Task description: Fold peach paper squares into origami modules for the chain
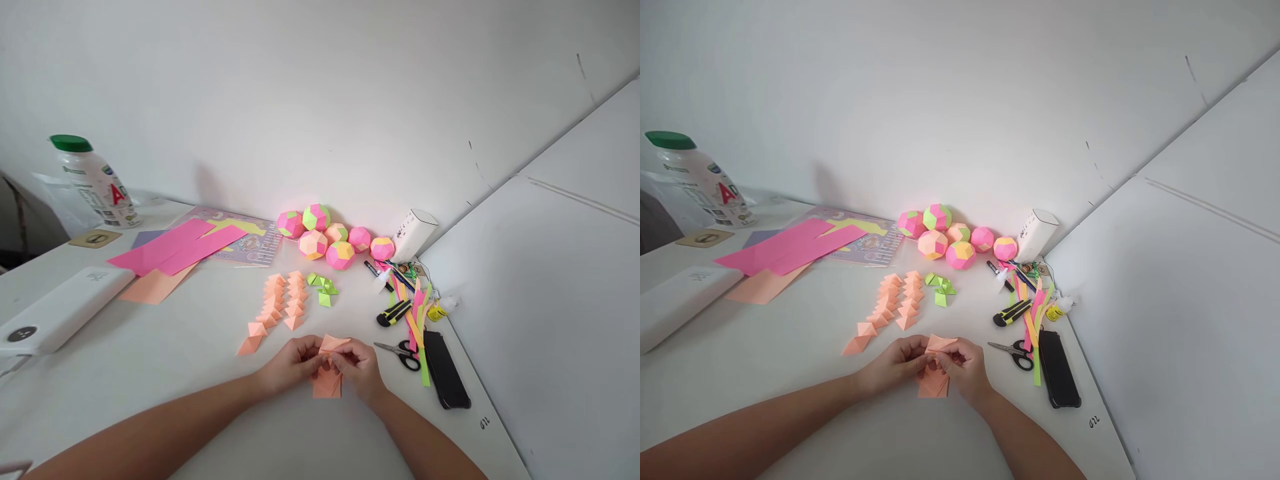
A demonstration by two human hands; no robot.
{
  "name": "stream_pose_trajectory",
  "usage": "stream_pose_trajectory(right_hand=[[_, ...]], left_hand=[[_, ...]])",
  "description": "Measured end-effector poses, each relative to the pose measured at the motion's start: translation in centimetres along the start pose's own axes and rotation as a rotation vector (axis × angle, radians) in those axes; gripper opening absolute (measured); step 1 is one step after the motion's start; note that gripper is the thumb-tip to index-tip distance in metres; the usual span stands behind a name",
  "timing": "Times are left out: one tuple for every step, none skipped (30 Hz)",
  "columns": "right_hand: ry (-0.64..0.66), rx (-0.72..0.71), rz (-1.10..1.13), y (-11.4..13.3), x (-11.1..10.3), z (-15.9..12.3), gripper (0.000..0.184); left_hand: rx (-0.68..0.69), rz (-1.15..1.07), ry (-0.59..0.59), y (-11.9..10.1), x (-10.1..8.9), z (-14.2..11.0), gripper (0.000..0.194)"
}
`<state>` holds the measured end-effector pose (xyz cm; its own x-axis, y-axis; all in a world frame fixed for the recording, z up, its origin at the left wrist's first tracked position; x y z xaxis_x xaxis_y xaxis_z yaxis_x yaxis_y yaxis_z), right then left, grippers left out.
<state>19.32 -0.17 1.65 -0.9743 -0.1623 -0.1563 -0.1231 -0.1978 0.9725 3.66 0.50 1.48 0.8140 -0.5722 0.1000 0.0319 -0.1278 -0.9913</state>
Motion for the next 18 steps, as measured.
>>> stream_pose_trajectory(right_hand=[[0.000, 0.004, 0.005, -0.1, 0.0, 0.0, 0.010], [0.000, 0.008, 0.011, -0.2, 0.0, 0.0, 0.010], [-0.001, 0.012, 0.015, -0.2, 0.1, -0.1, 0.010], [-0.003, 0.015, 0.018, -0.3, 0.1, -0.1, 0.010], [-0.003, 0.017, 0.019, -0.3, 0.1, -0.1, 0.010], [-0.003, 0.019, 0.018, -0.3, 0.1, -0.1, 0.009], [-0.002, 0.019, 0.018, -0.3, 0.1, -0.2, 0.009], [-0.001, 0.019, 0.020, -0.3, 0.1, -0.2, 0.009], [0.000, 0.021, 0.026, -0.3, 0.1, -0.2, 0.009], [-0.001, 0.022, 0.033, -0.3, 0.1, -0.2, 0.009], [-0.002, 0.024, 0.041, -0.4, 0.1, -0.2, 0.009], [-0.001, 0.026, 0.047, -0.4, 0.1, -0.2, 0.010], [0.001, 0.030, 0.050, -0.6, 0.1, -0.2, 0.010], [0.005, 0.034, 0.054, -0.7, 0.1, -0.2, 0.010], [0.007, 0.040, 0.062, -0.9, 0.2, -0.2, 0.010], [0.008, 0.046, 0.076, -1.1, 0.2, -0.2, 0.010], [0.006, 0.053, 0.098, -1.3, 0.2, -0.2, 0.009], [0.001, 0.060, 0.122, -1.5, 0.2, -0.2, 0.009]], left_hand=[[-0.003, 0.003, 0.003, 0.0, 0.0, 0.0, 0.024], [-0.005, 0.007, 0.005, 0.0, 0.0, 0.0, 0.025], [-0.008, 0.009, 0.006, 0.0, 0.0, 0.0, 0.025], [-0.007, 0.011, 0.005, 0.1, 0.0, 0.0, 0.026], [-0.005, 0.011, 0.001, 0.1, 0.0, 0.1, 0.026], [-0.004, 0.012, -0.003, 0.1, 0.0, 0.1, 0.026], [-0.006, 0.013, -0.008, 0.2, 0.0, 0.1, 0.026], [-0.010, 0.015, -0.011, 0.2, 0.0, 0.1, 0.027], [-0.015, 0.018, -0.013, 0.2, 0.0, 0.1, 0.028], [-0.020, 0.021, -0.014, 0.2, 0.0, 0.1, 0.029], [-0.022, 0.024, -0.013, 0.2, 0.0, 0.1, 0.029], [-0.022, 0.025, -0.010, 0.2, 0.0, 0.1, 0.030], [-0.018, 0.025, -0.008, 0.2, 0.0, 0.1, 0.030], [-0.014, 0.023, -0.006, 0.1, 0.0, 0.1, 0.030], [-0.010, 0.019, -0.004, 0.1, 0.0, 0.1, 0.030], [-0.008, 0.013, -0.002, 0.1, 0.0, 0.0, 0.030], [-0.007, 0.005, -0.001, 0.1, 0.0, 0.0, 0.030], [-0.007, -0.003, -0.003, 0.1, -0.1, 0.0, 0.030]])
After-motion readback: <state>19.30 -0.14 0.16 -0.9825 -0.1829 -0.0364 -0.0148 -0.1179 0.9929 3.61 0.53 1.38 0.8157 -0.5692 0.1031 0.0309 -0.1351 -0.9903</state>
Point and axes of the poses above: each hand's wrist, its own z-axis towards the middle knuckle, its own x-axis out of the palm, y = z × x, the point moved 3 cm from there along z, towards the middle knuckle, and after that the axes turned 1 degree about z, right-handed, at the moved point
